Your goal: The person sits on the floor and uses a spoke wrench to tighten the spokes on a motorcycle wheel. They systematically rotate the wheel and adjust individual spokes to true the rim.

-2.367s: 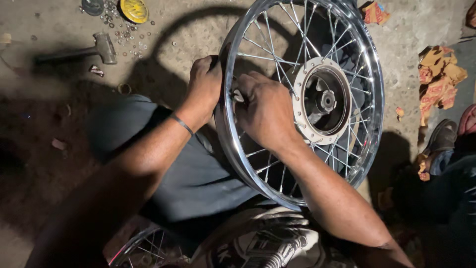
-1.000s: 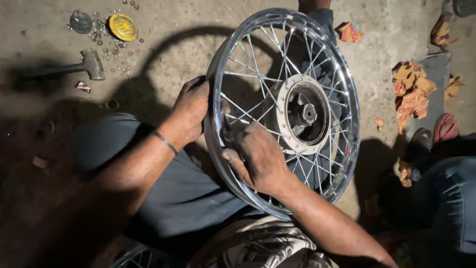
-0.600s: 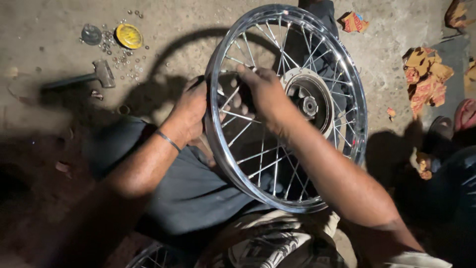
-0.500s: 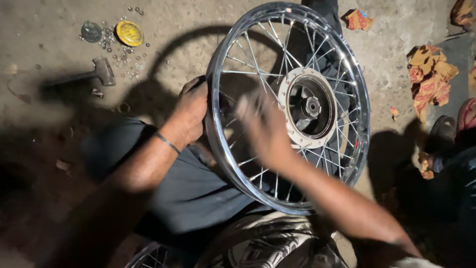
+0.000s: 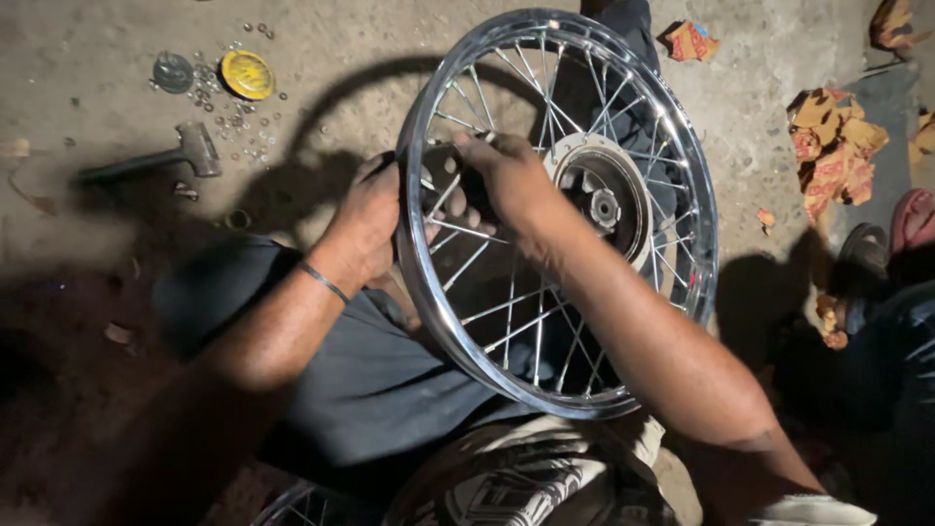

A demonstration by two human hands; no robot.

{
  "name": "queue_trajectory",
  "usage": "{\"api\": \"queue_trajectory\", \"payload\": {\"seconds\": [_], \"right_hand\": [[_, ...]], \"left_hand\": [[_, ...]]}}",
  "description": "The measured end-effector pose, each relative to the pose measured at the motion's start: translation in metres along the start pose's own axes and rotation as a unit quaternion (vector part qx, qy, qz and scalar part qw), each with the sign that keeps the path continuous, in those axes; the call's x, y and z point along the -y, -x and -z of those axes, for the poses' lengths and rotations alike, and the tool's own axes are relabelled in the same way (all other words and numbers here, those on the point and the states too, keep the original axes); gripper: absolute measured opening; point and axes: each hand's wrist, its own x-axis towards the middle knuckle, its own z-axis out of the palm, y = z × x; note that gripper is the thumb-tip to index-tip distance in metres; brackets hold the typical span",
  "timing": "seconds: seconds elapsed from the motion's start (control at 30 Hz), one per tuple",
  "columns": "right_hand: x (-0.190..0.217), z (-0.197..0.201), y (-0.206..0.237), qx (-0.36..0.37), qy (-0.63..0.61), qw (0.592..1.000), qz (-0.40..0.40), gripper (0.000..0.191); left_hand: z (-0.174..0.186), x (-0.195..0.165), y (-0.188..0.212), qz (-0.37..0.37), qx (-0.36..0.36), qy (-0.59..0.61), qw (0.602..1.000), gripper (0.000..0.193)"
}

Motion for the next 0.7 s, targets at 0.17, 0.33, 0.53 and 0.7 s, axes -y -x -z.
{"api": "queue_trajectory", "payload": {"seconds": [0.17,0.33,0.53,0.7], "right_hand": [[-0.078,0.010,0.046,-0.012,0.355,0.807,0.471,0.021],[-0.084,0.025,0.054,-0.027,0.291,0.850,0.438,0.020],[0.015,-0.003,0.007,0.019,0.031,0.999,0.029,0.032],[-0.051,0.004,0.042,-0.007,0.329,0.830,0.451,0.025]], "left_hand": [[0.010,0.007,-0.005,0.022,-0.094,-0.011,0.995,0.018],[0.014,0.013,-0.011,0.020,-0.105,-0.002,0.994,0.015],[0.011,0.014,-0.012,0.070,-0.121,0.014,0.990,0.021],[0.011,0.009,-0.008,0.023,-0.111,-0.001,0.994,0.013]]}}
